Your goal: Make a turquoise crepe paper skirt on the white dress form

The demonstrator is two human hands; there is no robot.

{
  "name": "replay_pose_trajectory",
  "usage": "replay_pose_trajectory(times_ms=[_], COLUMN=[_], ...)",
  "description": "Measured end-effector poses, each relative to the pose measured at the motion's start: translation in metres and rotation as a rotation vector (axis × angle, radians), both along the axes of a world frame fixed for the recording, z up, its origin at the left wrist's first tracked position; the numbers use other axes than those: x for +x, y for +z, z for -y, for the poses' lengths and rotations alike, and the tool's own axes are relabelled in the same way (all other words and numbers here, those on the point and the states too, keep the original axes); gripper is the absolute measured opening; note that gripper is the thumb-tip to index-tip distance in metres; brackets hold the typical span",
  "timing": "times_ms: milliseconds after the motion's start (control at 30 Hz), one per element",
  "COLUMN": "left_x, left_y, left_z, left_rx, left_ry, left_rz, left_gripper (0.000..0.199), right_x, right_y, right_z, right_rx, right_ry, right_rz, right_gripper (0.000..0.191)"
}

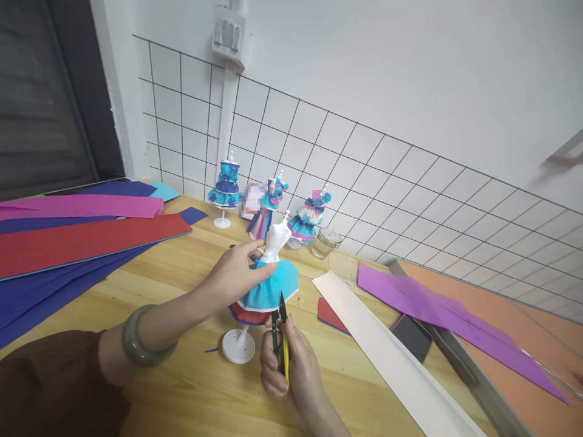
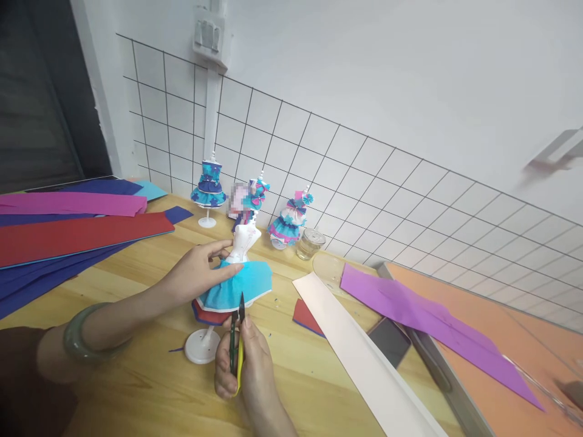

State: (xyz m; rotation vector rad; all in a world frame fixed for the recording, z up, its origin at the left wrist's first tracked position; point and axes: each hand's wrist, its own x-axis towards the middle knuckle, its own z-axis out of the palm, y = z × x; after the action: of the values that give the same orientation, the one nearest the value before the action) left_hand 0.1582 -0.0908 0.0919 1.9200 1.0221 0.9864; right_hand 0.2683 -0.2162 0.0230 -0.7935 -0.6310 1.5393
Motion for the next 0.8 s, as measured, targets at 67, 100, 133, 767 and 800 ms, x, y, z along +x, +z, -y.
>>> replay_pose_trajectory(times_ms=[67,100,133,767,800], left_x=[0.0005,0.0007,0.0009,0.0004,0.0003], left_y=[0.0001,0.0001,0.0003,-0.0028,-0.0026], left_z=[0.0011,0.0014,0.0017,0.0054,0.0058], left_rx=[0.014,0.019,0.022,0.074,0.07], left_ry=[0.029,0.034,0.036,0.06,0.062], left_rz=[-0.02,-0.027,-0.033,-0.056,-0.06], left_gripper=[0.054,0.055,0.056,0.056,0.056], right_x=[0.0006,0.0009,0.0012,-0.0013,-0.0012], right_y=[-0.0008,-0.0012,-0.0015,0.0026,0.0026], right_z=[0.0004,0.0006,0.0009,0.0013,0.0012], right_rx=[0.004,0.008,0.01,0.017,0.015], right_ry=[-0.003,0.0,0.003,-0.027,-0.027], right_rz=[0.001,0.0,-0.001,0.002,0.001], right_gripper=[0.039,0.039,0.039,0.042,0.042])
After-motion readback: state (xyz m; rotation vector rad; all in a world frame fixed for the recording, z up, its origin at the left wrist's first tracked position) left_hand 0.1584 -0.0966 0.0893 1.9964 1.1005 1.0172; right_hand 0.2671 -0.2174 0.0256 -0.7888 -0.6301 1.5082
